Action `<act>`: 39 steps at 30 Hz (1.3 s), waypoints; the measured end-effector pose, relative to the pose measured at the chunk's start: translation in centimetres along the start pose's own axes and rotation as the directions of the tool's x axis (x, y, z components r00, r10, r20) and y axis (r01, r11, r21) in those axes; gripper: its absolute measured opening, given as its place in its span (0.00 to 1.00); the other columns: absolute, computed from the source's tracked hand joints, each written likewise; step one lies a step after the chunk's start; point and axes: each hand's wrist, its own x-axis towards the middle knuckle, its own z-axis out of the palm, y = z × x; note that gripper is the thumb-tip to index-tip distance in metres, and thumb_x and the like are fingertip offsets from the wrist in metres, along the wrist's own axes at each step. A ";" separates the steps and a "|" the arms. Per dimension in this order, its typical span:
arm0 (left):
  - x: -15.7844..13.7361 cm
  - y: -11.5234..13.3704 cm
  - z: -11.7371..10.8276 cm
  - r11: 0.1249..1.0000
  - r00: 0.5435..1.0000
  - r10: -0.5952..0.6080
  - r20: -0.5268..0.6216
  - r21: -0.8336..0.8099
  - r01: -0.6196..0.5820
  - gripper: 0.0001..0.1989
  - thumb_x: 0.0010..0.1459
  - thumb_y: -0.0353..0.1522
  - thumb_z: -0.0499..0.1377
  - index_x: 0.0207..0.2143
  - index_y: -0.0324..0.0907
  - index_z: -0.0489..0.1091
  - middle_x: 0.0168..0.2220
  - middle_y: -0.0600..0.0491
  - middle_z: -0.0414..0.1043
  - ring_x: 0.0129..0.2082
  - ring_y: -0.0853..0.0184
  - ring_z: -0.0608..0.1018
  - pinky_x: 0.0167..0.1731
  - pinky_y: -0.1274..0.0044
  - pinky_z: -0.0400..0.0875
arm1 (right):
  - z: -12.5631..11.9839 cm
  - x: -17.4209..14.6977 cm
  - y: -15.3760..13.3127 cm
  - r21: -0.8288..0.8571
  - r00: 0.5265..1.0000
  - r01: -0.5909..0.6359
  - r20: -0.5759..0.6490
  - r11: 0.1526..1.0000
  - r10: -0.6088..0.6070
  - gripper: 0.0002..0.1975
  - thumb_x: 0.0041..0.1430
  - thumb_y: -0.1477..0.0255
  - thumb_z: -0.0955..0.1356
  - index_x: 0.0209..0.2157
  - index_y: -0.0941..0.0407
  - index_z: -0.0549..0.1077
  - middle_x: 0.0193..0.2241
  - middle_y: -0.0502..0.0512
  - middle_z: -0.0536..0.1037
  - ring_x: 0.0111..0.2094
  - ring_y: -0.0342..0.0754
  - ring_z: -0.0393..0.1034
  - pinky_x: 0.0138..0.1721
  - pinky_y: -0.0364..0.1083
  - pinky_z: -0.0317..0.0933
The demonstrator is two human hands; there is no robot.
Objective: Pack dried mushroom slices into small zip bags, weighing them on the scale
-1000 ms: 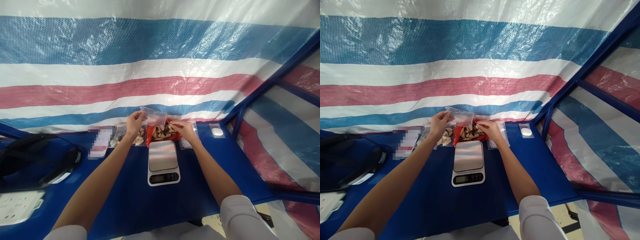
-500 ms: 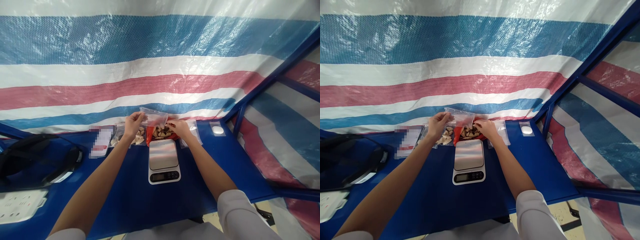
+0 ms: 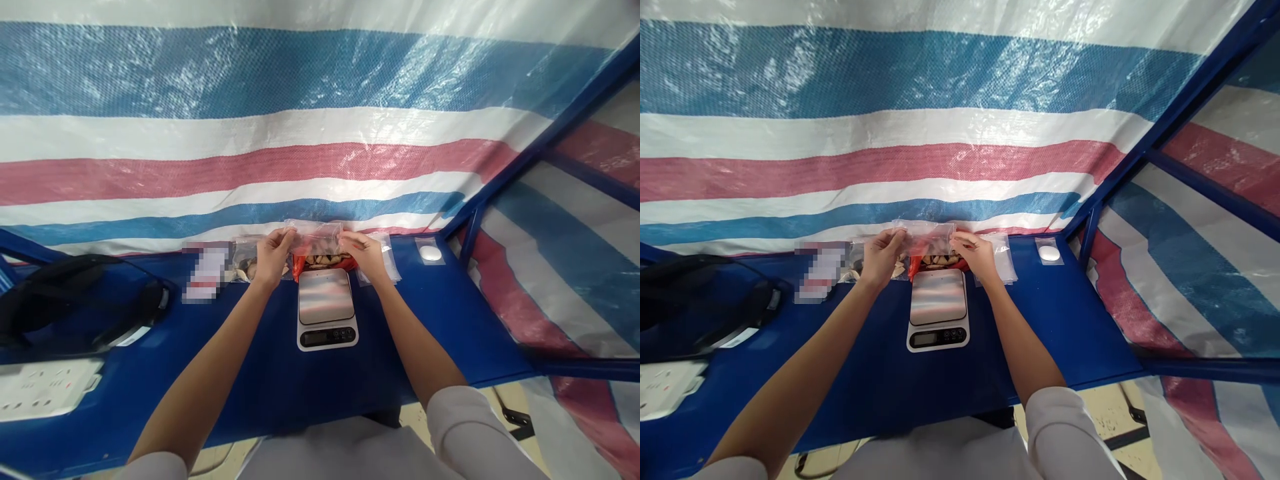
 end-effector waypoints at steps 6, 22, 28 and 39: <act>-3.5 -0.1 0.4 0.981 0.997 -0.074 -0.021 -0.183 0.069 0.22 0.41 0.46 0.74 0.32 0.41 0.75 0.28 0.56 0.76 0.30 0.69 0.78 0.34 0.76 0.75 | 0.4 -1.7 0.1 0.056 0.998 0.020 -0.066 0.998 -0.016 0.19 0.50 0.57 0.76 0.40 0.54 0.82 0.41 0.56 0.85 0.44 0.54 0.80 0.51 0.52 0.74; -8.3 -1.3 -3.2 0.976 0.970 -0.189 0.156 -0.081 0.203 0.24 0.37 0.46 0.76 0.33 0.41 0.78 0.35 0.49 0.82 0.39 0.59 0.83 0.45 0.67 0.78 | -0.1 -5.5 0.6 0.000 0.997 0.003 -0.076 1.000 -0.003 0.19 0.47 0.55 0.77 0.36 0.54 0.83 0.38 0.53 0.85 0.42 0.54 0.80 0.47 0.53 0.77; -6.8 1.4 -3.6 0.976 0.949 -0.182 0.256 0.166 0.143 0.26 0.44 0.47 0.74 0.41 0.40 0.81 0.40 0.47 0.83 0.40 0.58 0.82 0.41 0.71 0.77 | -0.2 -6.0 -0.7 -0.093 0.996 0.047 0.076 0.995 -0.040 0.14 0.49 0.60 0.77 0.36 0.53 0.84 0.37 0.53 0.85 0.41 0.54 0.80 0.44 0.51 0.76; -4.6 1.8 -0.5 0.912 0.767 -0.245 0.593 0.409 -0.025 0.14 0.49 0.44 0.71 0.29 0.43 0.83 0.27 0.48 0.81 0.25 0.59 0.81 0.27 0.72 0.75 | 0.0 -5.6 -2.1 -0.203 0.963 0.189 0.230 0.961 -0.141 0.08 0.55 0.64 0.74 0.36 0.50 0.85 0.38 0.49 0.85 0.43 0.54 0.80 0.48 0.52 0.76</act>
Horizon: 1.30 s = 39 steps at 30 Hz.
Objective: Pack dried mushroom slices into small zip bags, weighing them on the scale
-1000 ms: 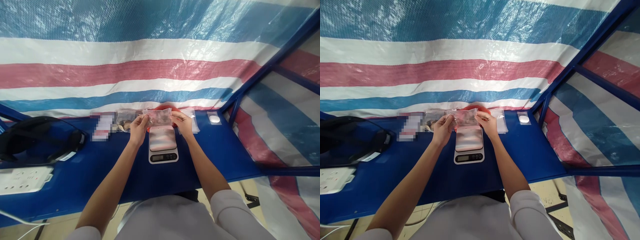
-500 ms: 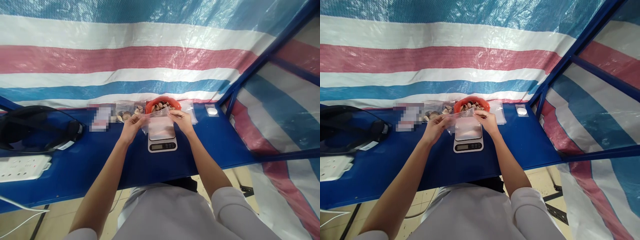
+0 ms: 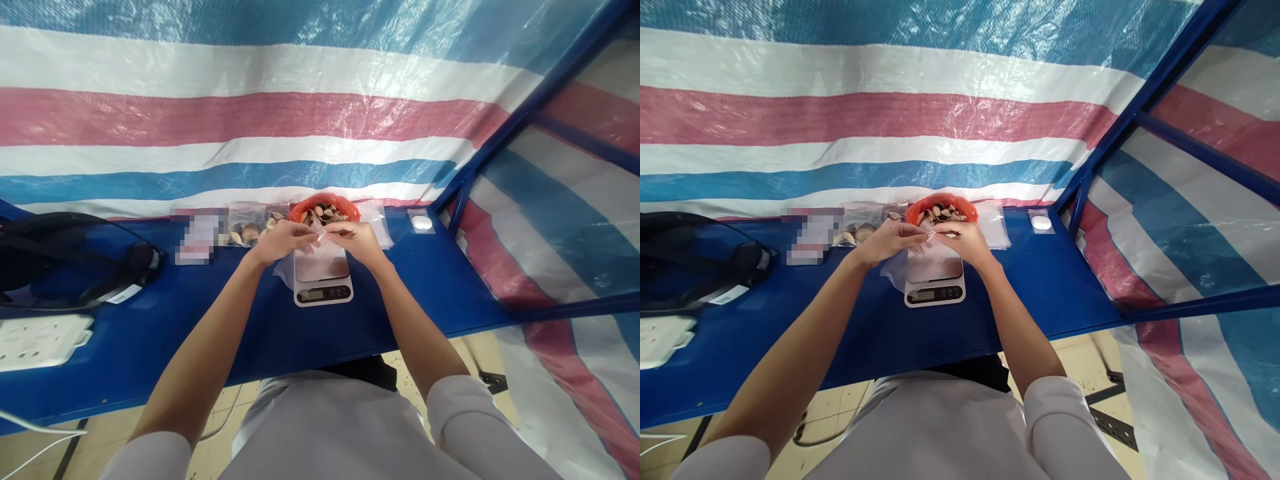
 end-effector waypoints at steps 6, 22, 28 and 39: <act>-0.6 -1.5 1.6 0.976 0.986 -0.019 -0.168 -0.218 -0.018 0.20 0.46 0.48 0.72 0.31 0.40 0.83 0.28 0.46 0.81 0.30 0.57 0.82 0.36 0.68 0.79 | -0.8 -0.5 1.3 0.100 0.987 -0.039 -0.152 0.994 0.054 0.11 0.53 0.63 0.75 0.38 0.52 0.84 0.39 0.51 0.85 0.45 0.52 0.80 0.51 0.51 0.75; -0.3 -3.2 4.1 0.871 0.944 -0.078 -0.321 -0.483 -0.092 0.22 0.46 0.46 0.74 0.36 0.38 0.81 0.35 0.47 0.83 0.36 0.60 0.84 0.44 0.68 0.79 | 0.5 0.4 3.5 0.405 0.917 -0.282 -0.152 0.870 0.368 0.22 0.42 0.55 0.79 0.37 0.54 0.83 0.34 0.54 0.84 0.38 0.53 0.80 0.35 0.50 0.77; 0.8 -2.8 3.8 0.890 0.929 -0.100 -0.357 -0.449 -0.077 0.18 0.46 0.44 0.73 0.31 0.38 0.80 0.27 0.50 0.80 0.29 0.64 0.81 0.36 0.72 0.78 | 0.6 0.3 3.6 0.392 0.927 -0.268 -0.142 0.880 0.346 0.21 0.44 0.55 0.78 0.37 0.53 0.83 0.33 0.53 0.84 0.38 0.54 0.80 0.37 0.52 0.77; 1.5 -3.1 4.2 0.893 0.944 -0.036 -0.327 -0.435 -0.117 0.16 0.49 0.43 0.72 0.33 0.39 0.82 0.30 0.49 0.82 0.31 0.64 0.81 0.39 0.72 0.76 | 0.0 0.1 4.3 0.434 0.913 -0.309 -0.112 0.846 0.391 0.17 0.48 0.55 0.77 0.34 0.53 0.83 0.30 0.51 0.83 0.33 0.49 0.79 0.32 0.46 0.75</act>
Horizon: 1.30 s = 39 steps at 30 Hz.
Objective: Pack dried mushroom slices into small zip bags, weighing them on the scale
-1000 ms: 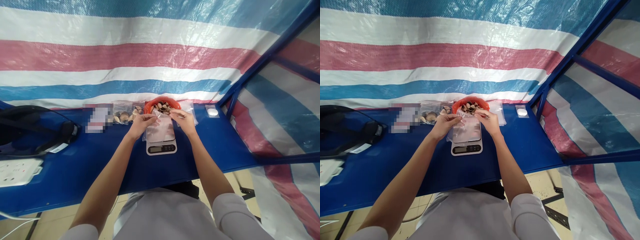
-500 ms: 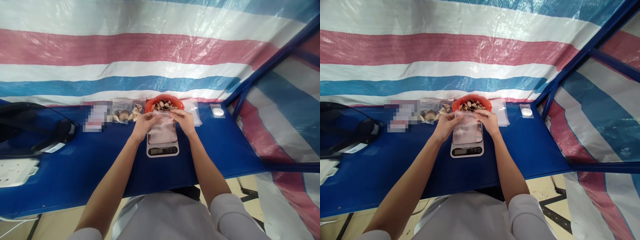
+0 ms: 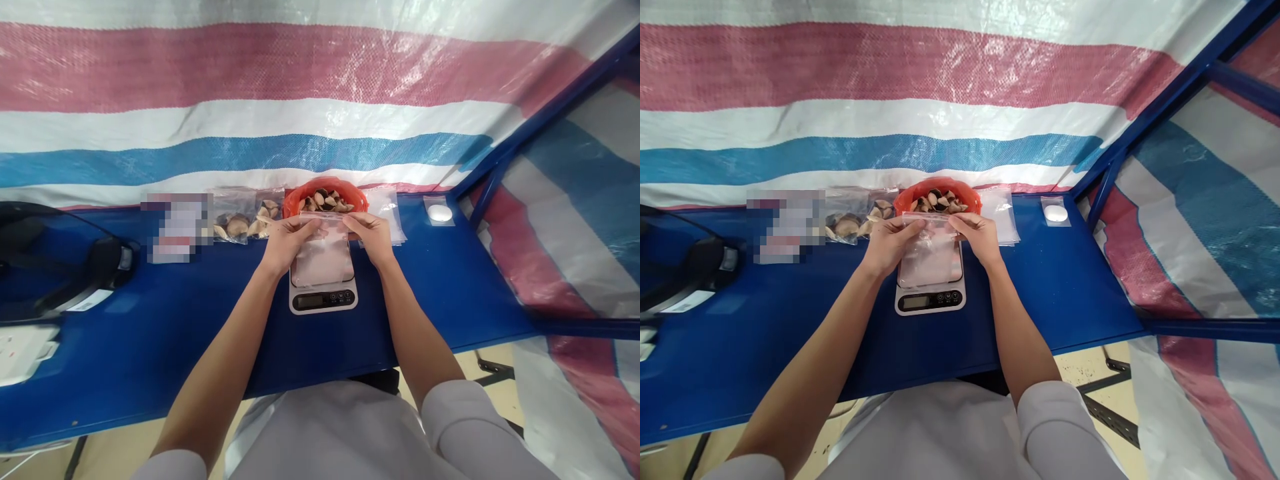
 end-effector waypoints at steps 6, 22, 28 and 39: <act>0.6 -0.3 -0.2 0.996 0.996 0.090 -0.013 0.029 -0.090 0.14 0.52 0.43 0.71 0.30 0.40 0.83 0.28 0.51 0.81 0.29 0.66 0.80 0.36 0.73 0.75 | 0.0 0.0 -0.2 0.005 1.000 0.005 -0.016 1.000 -0.005 0.17 0.47 0.55 0.78 0.33 0.53 0.83 0.29 0.51 0.82 0.33 0.48 0.79 0.31 0.45 0.75; 0.2 -1.1 -1.1 0.993 0.990 0.048 -0.132 -0.103 -0.062 0.12 0.48 0.41 0.73 0.26 0.42 0.81 0.25 0.53 0.79 0.25 0.70 0.76 0.29 0.77 0.71 | 0.0 -0.5 -0.8 -0.032 0.999 0.026 0.031 0.999 -0.025 0.17 0.48 0.54 0.77 0.28 0.54 0.81 0.25 0.52 0.81 0.29 0.46 0.76 0.30 0.45 0.74; 0.0 -1.2 -1.5 0.992 0.985 0.067 -0.158 -0.098 -0.083 0.12 0.46 0.41 0.73 0.26 0.42 0.81 0.25 0.53 0.78 0.24 0.70 0.76 0.29 0.77 0.71 | -0.1 -0.5 -0.6 0.005 0.999 0.029 0.034 1.000 -0.029 0.16 0.47 0.54 0.77 0.28 0.54 0.81 0.24 0.51 0.81 0.28 0.46 0.75 0.30 0.46 0.74; -0.5 -1.4 -1.3 0.975 0.933 0.218 -0.287 0.114 -0.192 0.10 0.48 0.40 0.71 0.27 0.43 0.82 0.27 0.53 0.81 0.29 0.64 0.80 0.35 0.73 0.76 | 0.7 -0.6 -0.6 -0.034 0.999 0.020 -0.030 0.999 -0.021 0.18 0.47 0.53 0.77 0.30 0.54 0.81 0.25 0.51 0.81 0.26 0.46 0.74 0.27 0.44 0.71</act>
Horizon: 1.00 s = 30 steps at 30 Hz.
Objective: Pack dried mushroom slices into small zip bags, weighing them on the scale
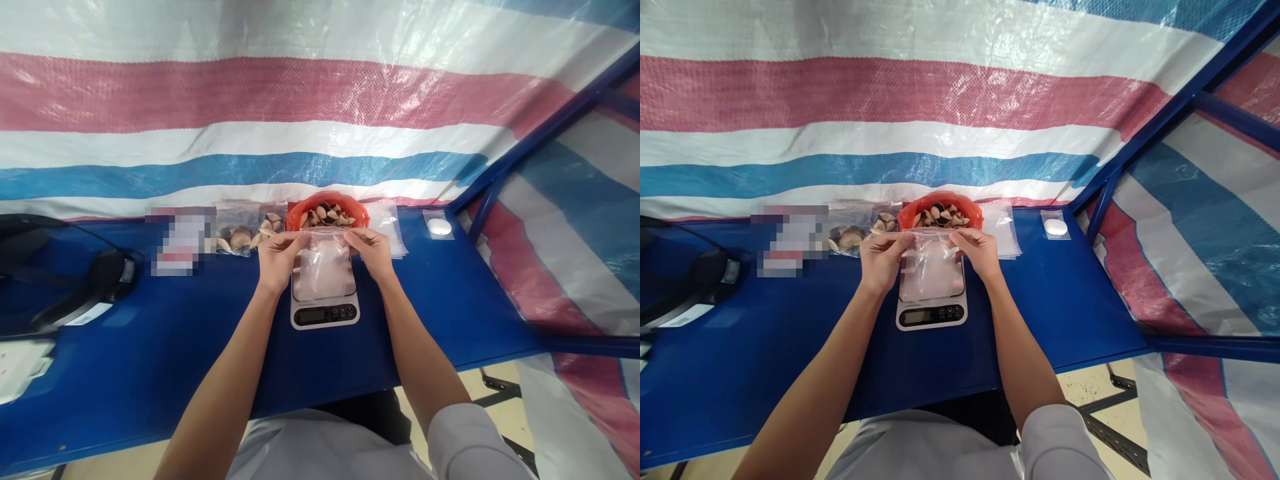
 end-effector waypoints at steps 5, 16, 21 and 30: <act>-0.1 0.2 -0.1 0.999 0.999 0.030 -0.013 0.032 -0.029 0.10 0.48 0.40 0.72 0.27 0.43 0.82 0.27 0.53 0.81 0.29 0.63 0.81 0.35 0.73 0.76 | 0.2 -0.1 -0.1 0.032 0.999 0.020 0.046 0.999 -0.022 0.17 0.47 0.54 0.77 0.28 0.54 0.81 0.26 0.52 0.81 0.29 0.47 0.76 0.27 0.43 0.70; -0.3 0.4 0.3 0.999 0.996 -0.031 0.080 0.040 0.027 0.12 0.50 0.42 0.71 0.27 0.42 0.81 0.27 0.52 0.81 0.29 0.66 0.80 0.33 0.75 0.75 | 0.2 -0.1 0.2 0.044 0.997 0.003 0.076 0.999 -0.006 0.19 0.46 0.51 0.77 0.29 0.54 0.80 0.25 0.52 0.81 0.29 0.48 0.76 0.27 0.45 0.72; -0.5 0.7 0.4 0.998 0.994 0.005 0.113 0.062 -0.012 0.11 0.51 0.41 0.70 0.26 0.42 0.81 0.28 0.51 0.81 0.31 0.63 0.81 0.38 0.72 0.77 | 0.1 -0.2 0.0 0.019 0.994 0.040 0.098 0.999 -0.041 0.20 0.49 0.50 0.75 0.29 0.53 0.79 0.25 0.51 0.80 0.29 0.47 0.75 0.27 0.45 0.72; -0.5 0.6 0.3 0.999 0.994 -0.013 0.108 0.032 0.009 0.11 0.51 0.41 0.71 0.26 0.42 0.81 0.27 0.52 0.81 0.30 0.65 0.80 0.36 0.74 0.76 | 0.1 -0.3 -0.2 0.055 0.993 0.042 0.108 0.998 -0.048 0.20 0.49 0.50 0.75 0.31 0.52 0.80 0.24 0.50 0.79 0.28 0.48 0.75 0.26 0.45 0.73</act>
